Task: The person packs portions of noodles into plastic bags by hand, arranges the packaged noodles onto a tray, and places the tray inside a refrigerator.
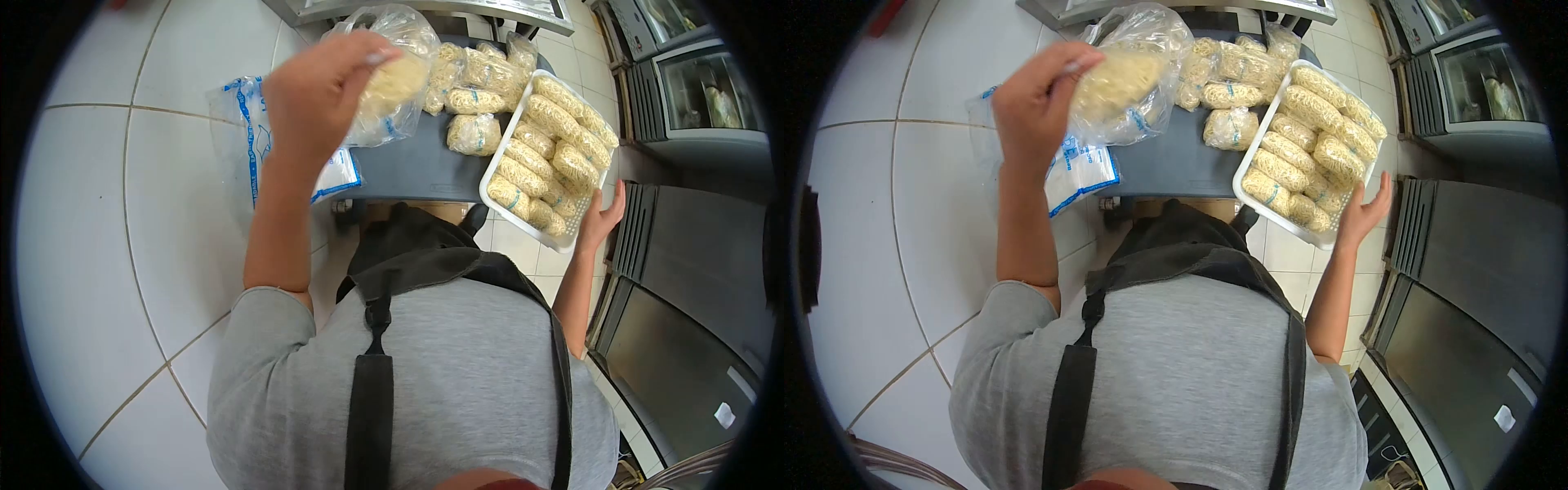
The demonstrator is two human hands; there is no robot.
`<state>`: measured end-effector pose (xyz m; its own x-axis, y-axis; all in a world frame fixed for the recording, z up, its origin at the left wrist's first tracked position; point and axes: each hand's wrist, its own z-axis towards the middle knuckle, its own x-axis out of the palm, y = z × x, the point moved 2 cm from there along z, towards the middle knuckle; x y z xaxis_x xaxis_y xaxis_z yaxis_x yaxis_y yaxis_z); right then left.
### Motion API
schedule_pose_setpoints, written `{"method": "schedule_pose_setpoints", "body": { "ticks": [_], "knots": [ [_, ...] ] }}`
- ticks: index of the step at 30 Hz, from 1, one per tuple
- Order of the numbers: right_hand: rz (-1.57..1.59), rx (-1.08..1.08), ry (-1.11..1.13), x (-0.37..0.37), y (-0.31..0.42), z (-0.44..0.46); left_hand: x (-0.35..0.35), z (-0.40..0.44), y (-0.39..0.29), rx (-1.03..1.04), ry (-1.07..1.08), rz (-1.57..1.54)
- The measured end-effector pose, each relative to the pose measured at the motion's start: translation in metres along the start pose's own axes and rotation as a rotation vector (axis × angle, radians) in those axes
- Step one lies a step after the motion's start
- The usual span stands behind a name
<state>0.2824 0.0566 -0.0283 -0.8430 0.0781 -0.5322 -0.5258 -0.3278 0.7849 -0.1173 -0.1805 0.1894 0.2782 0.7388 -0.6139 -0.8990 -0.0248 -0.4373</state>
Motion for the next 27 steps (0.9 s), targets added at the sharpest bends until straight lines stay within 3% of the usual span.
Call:
{"method": "schedule_pose_setpoints", "body": {
  "ticks": [1, 3, 5, 7, 9, 11, 14, 16, 17, 19, 23, 25, 27],
  "knots": [
    [-0.281, -0.318, -0.048, 0.002, 0.031, -0.003, 0.010, -0.008, -0.004, 0.011, 0.029, -0.061],
    [-0.071, -0.435, 0.070, 0.021, 0.099, -0.020, 0.018, -0.014, -0.010, 0.028, 0.065, -0.130],
    [0.148, -0.611, 0.303, 0.051, 0.148, -0.044, 0.027, -0.015, -0.012, -0.117, 0.372, -0.024],
    [0.374, -0.572, 0.534, 0.080, 0.194, -0.074, 0.047, -0.022, -0.008, -0.211, 0.430, -0.091],
    [0.425, -0.522, 0.530, 0.107, 0.221, -0.096, 0.070, -0.035, -0.003, -0.193, 0.475, -0.183],
    [0.388, -0.139, 0.700, 0.149, 0.201, -0.111, 0.083, -0.047, 0.004, -0.168, 0.461, -0.197],
    [0.217, -0.077, 0.832, 0.178, 0.159, -0.111, 0.087, -0.063, 0.017, -0.335, 0.541, -0.243],
    [0.150, -0.089, 0.832, 0.173, 0.158, -0.114, 0.077, -0.074, 0.020, 0.017, 0.303, -0.068],
    [0.083, -0.109, 0.828, 0.171, 0.158, -0.115, 0.076, -0.085, 0.020, 0.015, 0.310, -0.071],
    [0.097, -0.155, 0.778, 0.166, 0.164, -0.116, 0.073, -0.106, 0.014, -0.241, 0.659, -0.328],
    [0.123, -0.239, 0.665, 0.157, 0.169, -0.111, 0.086, -0.144, 0.036, -0.192, 0.666, -0.132],
    [0.166, -0.102, 0.746, 0.148, 0.178, -0.102, 0.075, -0.135, 0.043, -0.158, 0.831, 0.023],
    [0.147, -0.123, 0.732, 0.138, 0.185, -0.098, 0.050, -0.122, 0.025, -0.134, 0.753, -0.016]
  ]
}}
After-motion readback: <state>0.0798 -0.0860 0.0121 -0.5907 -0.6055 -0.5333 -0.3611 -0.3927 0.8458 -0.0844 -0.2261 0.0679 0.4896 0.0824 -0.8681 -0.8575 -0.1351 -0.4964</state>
